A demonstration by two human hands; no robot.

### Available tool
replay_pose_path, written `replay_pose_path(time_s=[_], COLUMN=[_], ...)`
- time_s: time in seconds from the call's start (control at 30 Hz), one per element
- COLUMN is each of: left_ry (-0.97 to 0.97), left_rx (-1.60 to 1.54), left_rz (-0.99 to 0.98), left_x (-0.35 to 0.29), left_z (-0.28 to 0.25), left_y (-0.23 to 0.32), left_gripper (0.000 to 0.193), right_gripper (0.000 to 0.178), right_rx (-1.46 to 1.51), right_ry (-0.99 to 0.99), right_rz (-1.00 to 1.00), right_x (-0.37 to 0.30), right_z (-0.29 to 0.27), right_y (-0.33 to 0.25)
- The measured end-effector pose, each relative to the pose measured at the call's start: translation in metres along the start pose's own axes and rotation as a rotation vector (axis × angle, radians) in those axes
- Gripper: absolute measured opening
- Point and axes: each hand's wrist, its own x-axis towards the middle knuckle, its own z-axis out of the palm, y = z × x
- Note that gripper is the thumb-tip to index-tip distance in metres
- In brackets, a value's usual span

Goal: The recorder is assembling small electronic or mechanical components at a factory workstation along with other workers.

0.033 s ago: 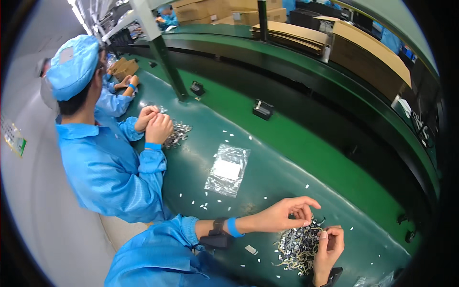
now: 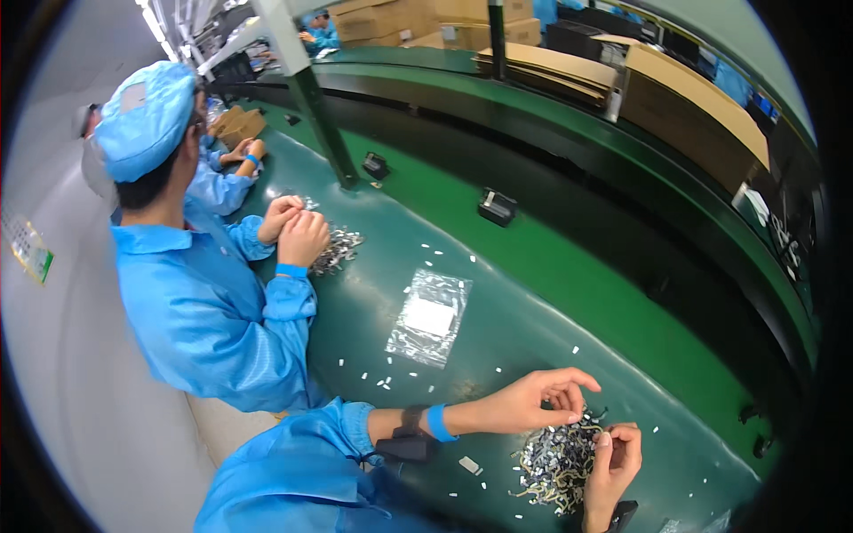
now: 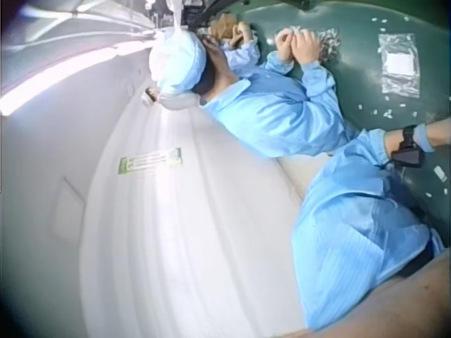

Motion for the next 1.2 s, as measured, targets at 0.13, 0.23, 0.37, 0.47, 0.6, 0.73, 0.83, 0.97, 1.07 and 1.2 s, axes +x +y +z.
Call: replay_pose_path(time_s=[0.13, 0.23, 0.37, 0.47, 0.6, 0.73, 0.83, 0.97, 1.07, 1.2], left_ry=[0.013, 0.021, -0.06, 0.135, 0.218, 0.162, 0.185, 0.273, 0.303, 0.307], left_rx=[0.01, 0.033, 0.014, 0.171, 0.087, 0.09, 0.099, 0.191, 0.44, 0.56], left_rz=[-0.007, -0.015, 0.053, -0.111, -0.072, -0.066, -0.103, 0.001, 0.193, 0.547], left_x=[-0.002, -0.001, 0.022, 0.007, 0.005, 0.008, 0.005, 0.003, 0.001, -0.013], left_z=[-0.004, -0.011, 0.0, -0.002, -0.012, 0.006, 0.007, -0.006, -0.014, -0.005], left_y=[0.002, 0.004, -0.002, 0.016, 0.005, -0.005, -0.006, -0.001, 0.006, 0.053], left_gripper=[0.044, 0.044, 0.045, 0.043, 0.043, 0.041, 0.038, 0.035, 0.038, 0.056], right_gripper=[0.007, 0.006, 0.009, 0.011, 0.009, 0.009, 0.009, 0.008, 0.006, 0.009], right_rx=[-0.087, -0.11, -0.154, -0.13, -0.049, 0.046, 0.033, -0.058, -0.078, -0.11], right_ry=[0.0, -0.018, 0.091, -0.007, -0.058, -0.02, 0.004, 0.073, 0.129, 0.227], right_rz=[-0.011, -0.027, -0.166, -0.301, -0.3, -0.291, -0.273, -0.308, -0.269, -0.261], right_x=[-0.002, 0.001, 0.006, 0.015, 0.029, 0.004, 0.0, 0.012, 0.015, 0.033], right_z=[0.007, 0.01, -0.005, 0.01, 0.017, 0.008, 0.013, 0.016, 0.006, 0.014], right_y=[-0.024, -0.027, -0.005, -0.012, -0.01, -0.008, -0.008, -0.007, -0.01, 0.012])
